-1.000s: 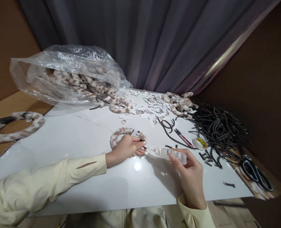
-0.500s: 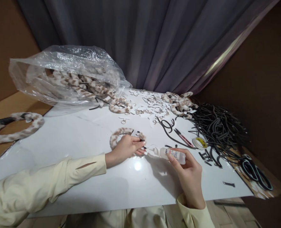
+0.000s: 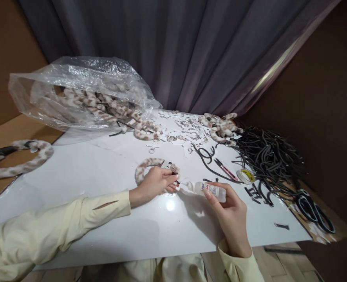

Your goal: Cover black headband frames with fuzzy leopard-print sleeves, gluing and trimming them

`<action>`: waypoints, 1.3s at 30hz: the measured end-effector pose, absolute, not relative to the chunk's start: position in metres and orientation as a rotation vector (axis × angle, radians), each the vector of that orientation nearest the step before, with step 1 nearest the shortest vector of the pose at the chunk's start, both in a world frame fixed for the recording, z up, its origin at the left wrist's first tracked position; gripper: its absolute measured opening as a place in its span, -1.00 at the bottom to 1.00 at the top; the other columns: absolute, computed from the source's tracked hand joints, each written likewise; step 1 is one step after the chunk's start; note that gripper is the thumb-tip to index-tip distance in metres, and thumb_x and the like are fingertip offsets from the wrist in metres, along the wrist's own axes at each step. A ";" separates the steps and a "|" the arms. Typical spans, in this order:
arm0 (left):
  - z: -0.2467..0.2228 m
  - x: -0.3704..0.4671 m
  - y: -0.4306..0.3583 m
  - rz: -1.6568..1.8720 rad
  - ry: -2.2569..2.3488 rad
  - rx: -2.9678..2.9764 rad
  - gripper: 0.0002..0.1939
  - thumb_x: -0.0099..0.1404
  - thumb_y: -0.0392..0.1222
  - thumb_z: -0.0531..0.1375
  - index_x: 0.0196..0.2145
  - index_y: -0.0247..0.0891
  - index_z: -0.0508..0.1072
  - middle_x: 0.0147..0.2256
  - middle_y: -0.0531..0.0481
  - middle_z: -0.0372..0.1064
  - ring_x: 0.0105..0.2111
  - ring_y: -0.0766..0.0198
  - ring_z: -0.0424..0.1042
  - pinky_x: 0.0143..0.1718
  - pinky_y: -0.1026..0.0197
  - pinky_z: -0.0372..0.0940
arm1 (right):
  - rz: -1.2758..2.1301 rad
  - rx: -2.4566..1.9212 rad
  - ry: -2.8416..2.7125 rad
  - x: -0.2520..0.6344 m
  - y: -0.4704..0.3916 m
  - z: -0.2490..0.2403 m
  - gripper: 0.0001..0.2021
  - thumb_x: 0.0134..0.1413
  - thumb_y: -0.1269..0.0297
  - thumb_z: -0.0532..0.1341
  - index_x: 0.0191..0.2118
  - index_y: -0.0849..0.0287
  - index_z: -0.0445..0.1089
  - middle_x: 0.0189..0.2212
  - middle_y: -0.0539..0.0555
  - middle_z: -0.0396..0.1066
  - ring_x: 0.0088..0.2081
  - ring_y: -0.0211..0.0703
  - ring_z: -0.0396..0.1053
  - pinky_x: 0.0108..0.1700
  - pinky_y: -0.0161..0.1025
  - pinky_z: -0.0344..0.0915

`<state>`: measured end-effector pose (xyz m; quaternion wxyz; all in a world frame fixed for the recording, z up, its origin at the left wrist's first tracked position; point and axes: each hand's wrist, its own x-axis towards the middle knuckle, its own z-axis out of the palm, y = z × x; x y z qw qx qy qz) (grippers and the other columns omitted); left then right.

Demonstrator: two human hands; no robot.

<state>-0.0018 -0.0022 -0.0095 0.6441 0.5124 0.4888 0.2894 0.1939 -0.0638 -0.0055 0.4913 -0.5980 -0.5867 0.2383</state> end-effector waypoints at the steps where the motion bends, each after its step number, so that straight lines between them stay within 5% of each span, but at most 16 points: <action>1: -0.010 -0.002 -0.002 0.654 1.120 1.173 -0.76 0.20 -0.12 0.17 -0.44 -0.40 0.45 -0.45 -0.16 0.51 -0.44 0.19 0.51 -0.62 0.37 0.19 | 0.581 -1.450 -1.437 0.194 -0.064 -0.006 -0.81 -0.07 0.19 0.30 -0.32 0.16 0.40 -0.46 0.01 0.42 -0.52 -0.31 0.30 -0.51 -0.41 0.26; 12: -0.013 -0.002 -0.002 0.629 1.135 1.225 -0.75 0.22 -0.12 0.13 -0.38 -0.40 0.46 -0.42 -0.18 0.52 -0.43 0.20 0.52 -0.71 0.42 0.06 | 0.567 -1.455 -1.467 0.194 -0.063 -0.005 -0.81 -0.07 0.19 0.29 -0.32 0.16 0.40 -0.47 0.01 0.42 -0.53 -0.31 0.28 -0.52 -0.41 0.25; 17: -0.012 -0.001 -0.002 0.663 1.093 1.165 -0.78 0.22 -0.16 0.14 -0.41 -0.41 0.45 -0.46 -0.14 0.51 -0.43 0.23 0.52 -0.50 0.35 0.30 | 0.554 -1.450 -1.429 0.195 -0.064 -0.005 -0.82 -0.07 0.20 0.29 -0.35 0.17 0.41 -0.46 0.02 0.42 -0.54 -0.32 0.25 -0.56 -0.41 0.22; 23: -0.008 -0.001 -0.003 0.646 1.132 1.157 -0.79 0.21 -0.16 0.15 -0.42 -0.40 0.45 -0.46 -0.12 0.51 -0.45 0.24 0.51 -0.64 0.40 0.19 | 0.558 -1.455 -1.430 0.194 -0.064 -0.005 -0.80 -0.09 0.18 0.30 -0.33 0.18 0.41 -0.46 0.03 0.42 -0.54 -0.30 0.26 -0.56 -0.39 0.21; 39: -0.004 -0.001 -0.004 0.636 1.140 1.144 -0.78 0.21 -0.16 0.16 -0.41 -0.40 0.46 -0.46 -0.13 0.51 -0.42 0.19 0.52 -0.52 0.32 0.29 | 0.521 -1.501 -1.394 0.191 -0.065 -0.001 -0.78 -0.09 0.15 0.29 -0.34 0.18 0.42 -0.51 0.02 0.39 -0.64 -0.36 0.10 -0.65 -0.36 0.06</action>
